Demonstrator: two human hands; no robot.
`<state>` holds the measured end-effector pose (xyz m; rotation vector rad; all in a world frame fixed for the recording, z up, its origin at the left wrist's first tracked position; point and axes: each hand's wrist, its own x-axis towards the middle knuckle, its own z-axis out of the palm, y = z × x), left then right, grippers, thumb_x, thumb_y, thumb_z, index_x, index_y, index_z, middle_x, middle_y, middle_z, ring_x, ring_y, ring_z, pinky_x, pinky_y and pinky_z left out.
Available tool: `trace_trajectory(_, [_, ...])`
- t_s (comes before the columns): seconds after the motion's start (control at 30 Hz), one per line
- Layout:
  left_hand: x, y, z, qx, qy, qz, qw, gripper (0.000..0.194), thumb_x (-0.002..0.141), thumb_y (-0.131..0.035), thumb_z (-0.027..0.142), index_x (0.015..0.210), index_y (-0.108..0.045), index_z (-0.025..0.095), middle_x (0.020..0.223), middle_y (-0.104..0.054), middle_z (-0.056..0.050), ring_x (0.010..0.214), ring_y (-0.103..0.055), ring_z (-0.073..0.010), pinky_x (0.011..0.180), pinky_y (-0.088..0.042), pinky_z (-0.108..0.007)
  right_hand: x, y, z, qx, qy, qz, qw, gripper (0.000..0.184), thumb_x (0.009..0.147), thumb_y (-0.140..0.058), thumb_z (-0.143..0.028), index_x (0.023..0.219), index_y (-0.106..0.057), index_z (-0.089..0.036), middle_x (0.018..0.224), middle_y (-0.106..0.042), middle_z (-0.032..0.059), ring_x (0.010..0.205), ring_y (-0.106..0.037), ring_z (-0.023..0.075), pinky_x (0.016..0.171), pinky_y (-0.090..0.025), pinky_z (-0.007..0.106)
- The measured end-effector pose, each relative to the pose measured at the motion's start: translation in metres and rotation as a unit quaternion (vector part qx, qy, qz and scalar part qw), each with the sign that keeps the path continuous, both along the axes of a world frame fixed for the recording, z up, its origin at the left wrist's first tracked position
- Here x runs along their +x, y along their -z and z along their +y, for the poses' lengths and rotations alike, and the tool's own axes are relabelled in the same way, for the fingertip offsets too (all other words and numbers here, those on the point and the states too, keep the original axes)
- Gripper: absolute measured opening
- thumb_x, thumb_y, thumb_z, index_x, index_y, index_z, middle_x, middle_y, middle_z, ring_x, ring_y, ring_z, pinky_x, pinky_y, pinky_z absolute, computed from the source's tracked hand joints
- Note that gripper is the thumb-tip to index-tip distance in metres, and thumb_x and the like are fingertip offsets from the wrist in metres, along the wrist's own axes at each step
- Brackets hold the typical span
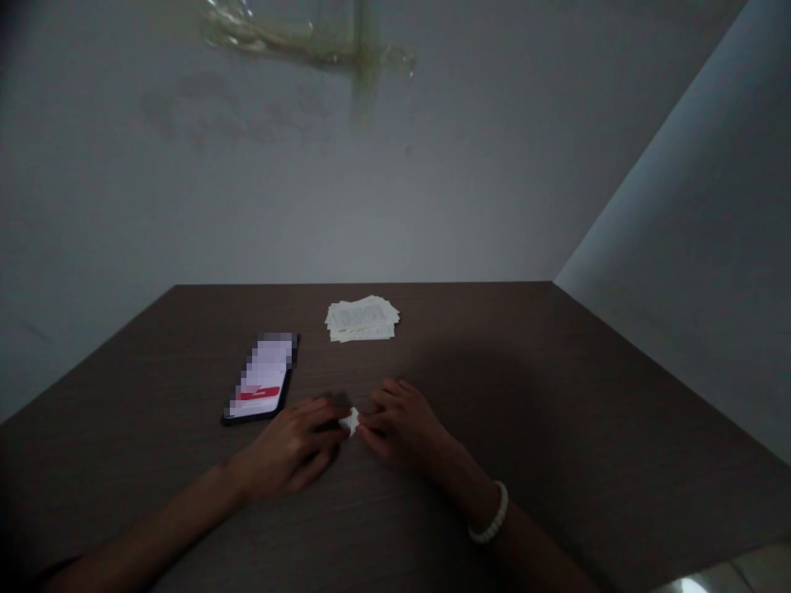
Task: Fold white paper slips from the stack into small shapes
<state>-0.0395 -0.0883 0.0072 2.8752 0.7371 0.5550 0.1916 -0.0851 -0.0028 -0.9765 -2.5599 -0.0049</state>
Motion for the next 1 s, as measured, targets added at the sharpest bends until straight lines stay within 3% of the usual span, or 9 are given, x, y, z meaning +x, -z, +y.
trace_trajectory(0.13, [-0.0005,0.0017,-0.0004,0.010,-0.005,-0.001,1.000,0.025,0.083,-0.048,0.016,0.099,-0.067,0.018,0.114,-0.063,-0.010,0.103,-0.055,-0.0264,0.090,-0.046,-0.045,0.0010,0.0012,-0.0043,0.018,-0.018,-0.007,1.000,0.009,0.086,-0.058,-0.023,0.089,-0.066,-0.022,0.079,-0.059,0.0032,0.080,-0.047,0.0195,0.070,-0.035,0.033])
trace_trajectory(0.53, [0.0013,-0.0006,-0.0021,0.007,-0.011,-0.015,1.000,0.026,0.083,-0.046,0.014,0.099,-0.066,0.017,0.115,-0.064,-0.009,0.103,-0.056,-0.0263,0.089,-0.047,-0.045,-0.0012,0.0012,-0.0041,0.007,-0.020,0.013,1.000,0.010,0.084,-0.060,-0.020,0.077,-0.066,-0.021,0.077,-0.060,0.0033,0.079,-0.049,0.0188,0.069,-0.039,0.033])
trace_trajectory(0.8, [0.0009,0.0012,-0.0006,-0.008,-0.019,-0.012,1.000,0.026,0.084,-0.046,0.012,0.101,-0.065,0.016,0.114,-0.062,-0.011,0.106,-0.053,-0.0274,0.091,-0.046,-0.046,-0.0002,-0.0013,-0.0069,-0.026,-0.047,0.028,0.998,0.012,0.086,-0.055,-0.016,0.086,-0.066,-0.021,0.105,-0.068,0.0033,0.089,-0.053,0.0202,0.080,-0.044,0.035])
trace_trajectory(1.0, [0.0023,-0.0004,-0.0020,-0.010,-0.021,-0.018,1.000,0.024,0.084,-0.045,0.012,0.096,-0.066,0.014,0.101,-0.062,-0.012,0.099,-0.054,-0.0266,0.086,-0.047,-0.044,-0.0005,-0.0013,-0.0073,-0.031,-0.040,0.025,0.998,0.011,0.086,-0.055,-0.016,0.088,-0.065,-0.020,0.112,-0.067,0.0031,0.092,-0.054,0.0201,0.082,-0.044,0.036])
